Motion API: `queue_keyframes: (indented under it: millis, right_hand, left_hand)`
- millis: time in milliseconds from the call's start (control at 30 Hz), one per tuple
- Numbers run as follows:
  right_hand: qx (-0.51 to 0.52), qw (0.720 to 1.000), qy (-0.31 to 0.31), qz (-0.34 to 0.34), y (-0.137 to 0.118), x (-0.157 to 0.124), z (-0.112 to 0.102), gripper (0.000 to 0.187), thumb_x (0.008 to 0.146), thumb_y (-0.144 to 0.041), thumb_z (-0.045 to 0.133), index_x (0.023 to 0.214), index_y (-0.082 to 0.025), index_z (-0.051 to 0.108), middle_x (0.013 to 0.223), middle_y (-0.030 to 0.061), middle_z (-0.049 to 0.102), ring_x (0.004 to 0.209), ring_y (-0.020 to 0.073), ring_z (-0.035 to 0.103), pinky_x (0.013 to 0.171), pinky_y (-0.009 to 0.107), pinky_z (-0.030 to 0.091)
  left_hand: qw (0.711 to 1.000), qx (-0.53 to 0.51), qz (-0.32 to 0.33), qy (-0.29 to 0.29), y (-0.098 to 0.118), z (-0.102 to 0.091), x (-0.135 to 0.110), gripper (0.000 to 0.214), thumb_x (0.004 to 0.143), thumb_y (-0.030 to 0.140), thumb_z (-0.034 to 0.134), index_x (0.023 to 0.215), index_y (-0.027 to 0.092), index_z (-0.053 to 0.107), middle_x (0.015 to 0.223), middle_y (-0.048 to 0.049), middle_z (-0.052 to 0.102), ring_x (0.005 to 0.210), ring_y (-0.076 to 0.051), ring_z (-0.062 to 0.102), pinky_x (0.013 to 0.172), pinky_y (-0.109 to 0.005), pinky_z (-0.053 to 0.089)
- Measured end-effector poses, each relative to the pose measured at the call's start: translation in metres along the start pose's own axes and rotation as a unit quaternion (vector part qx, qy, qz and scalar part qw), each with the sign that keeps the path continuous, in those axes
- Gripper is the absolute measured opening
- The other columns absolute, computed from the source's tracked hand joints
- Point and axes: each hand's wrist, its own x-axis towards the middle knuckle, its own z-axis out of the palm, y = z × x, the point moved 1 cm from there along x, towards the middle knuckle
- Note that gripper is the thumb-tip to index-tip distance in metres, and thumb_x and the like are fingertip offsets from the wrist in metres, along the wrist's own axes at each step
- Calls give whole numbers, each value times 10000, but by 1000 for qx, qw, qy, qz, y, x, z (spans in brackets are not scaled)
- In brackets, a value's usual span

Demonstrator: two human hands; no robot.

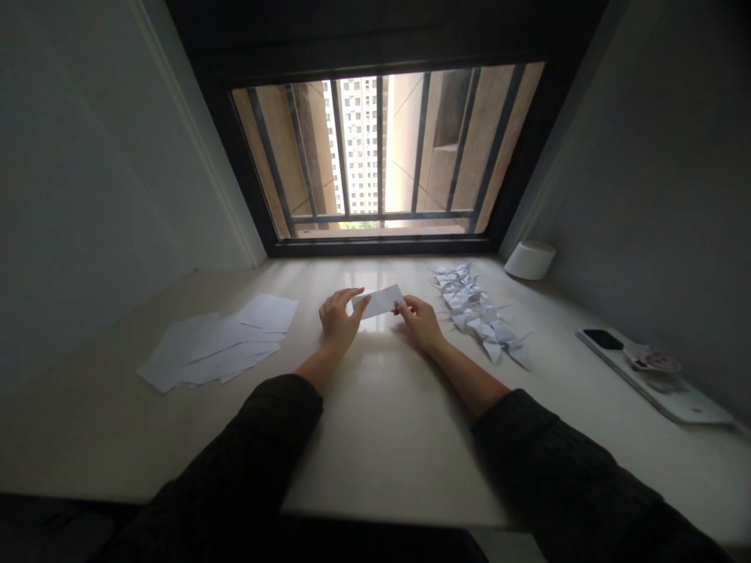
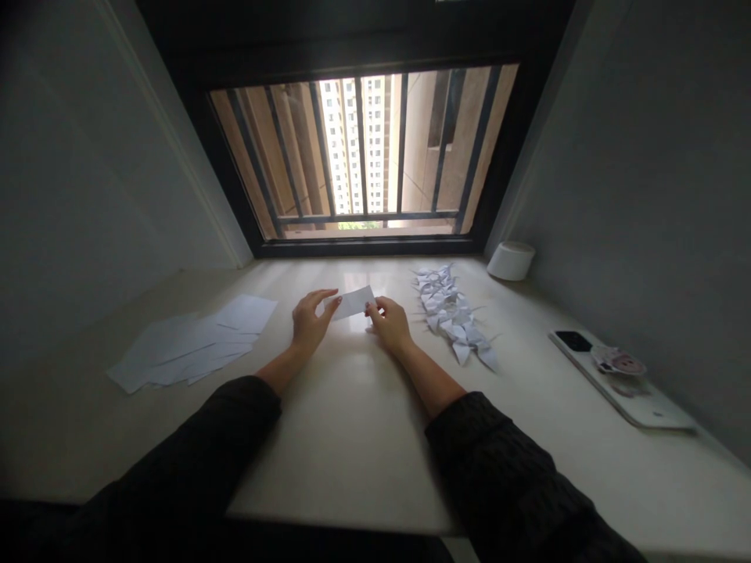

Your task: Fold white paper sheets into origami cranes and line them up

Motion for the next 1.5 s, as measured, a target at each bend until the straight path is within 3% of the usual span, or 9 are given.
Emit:
queue_keyframes:
  millis: [300, 500, 633, 733, 867, 933, 1033, 1267, 1500]
  right_hand:
    - [-27, 999, 19, 9, -1, 1, -2, 318, 796, -395, 469, 620, -187, 634, 690, 16, 639, 625, 142, 563, 567, 249, 427]
    - [-2, 1000, 15, 17, 0, 1, -2, 338, 797, -437, 480, 640, -186, 644, 692, 18, 634, 587, 139, 556, 544, 259, 431]
    - [31, 999, 18, 26, 4, 3, -1, 354, 792, -485, 493, 648, -194, 633, 697, 24, 632, 646, 159, 575, 604, 283, 460]
    - [96, 993, 49, 45, 5, 6, 1, 321, 732, -513, 578, 841, -215, 624, 796, 26, 644, 714, 168, 588, 660, 303, 485]
    - [206, 975, 39, 66, -1, 8, 5, 694, 614, -459, 711, 1231, -302, 437, 1076, 46, 606, 768, 160, 599, 674, 311, 504]
    - [228, 971, 6, 71, -5, 7, 6, 653, 601, -444, 722, 1189, -294, 480, 1088, 47, 607, 828, 177, 602, 689, 311, 503]
    - [229, 970, -24, 77, -9, 5, 6, 453, 587, -427, 731, 973, -234, 592, 978, 40, 644, 894, 198, 597, 725, 308, 493]
    - [263, 956, -45, 126, -13, 2, 8, 450, 515, -391, 773, 875, -239, 549, 873, 7, 657, 801, 177, 613, 595, 261, 496]
    - [314, 939, -21, 142, -7, 3, 5, 329, 614, -451, 725, 645, -202, 511, 680, -26, 612, 664, 118, 588, 585, 234, 503]
  left_hand:
    - [999, -27, 9, 17, -2, -3, 2, 205, 757, 395, 639, 906, 281, 720, 886, -36, 676, 874, -193, 584, 846, -327, 391]
    - [986, -132, -99, -11, -15, -1, 6, 292, 680, 485, 672, 814, 231, 724, 759, -26, 691, 735, -179, 621, 702, -285, 431]
    - [971, -195, -139, -19, -20, 1, 10, 324, 618, 479, 715, 785, 201, 710, 734, -37, 689, 706, -178, 625, 669, -276, 439]
    - [946, -273, -169, -50, -18, 1, 12, 338, 586, 468, 737, 740, 171, 684, 730, -47, 687, 686, -169, 617, 654, -272, 443]
    - [912, -340, -192, -122, -12, 0, 13, 345, 579, 470, 741, 694, 156, 659, 721, -33, 672, 680, -142, 589, 674, -261, 439]
    - [903, -352, -203, -143, -10, 0, 13, 352, 588, 480, 732, 692, 154, 651, 701, -23, 655, 672, -132, 575, 677, -259, 439]
    - [882, -385, -223, -157, -10, 0, 12, 371, 605, 494, 717, 723, 149, 647, 691, -23, 640, 655, -130, 573, 676, -269, 452]
    - [847, -425, -290, -132, -7, 1, 10, 395, 562, 471, 750, 746, 139, 639, 700, -28, 625, 656, -133, 590, 676, -270, 467]
    - [814, -463, -336, -97, -10, -1, 12, 398, 582, 454, 743, 811, 152, 620, 797, -45, 641, 696, -137, 603, 675, -269, 478]
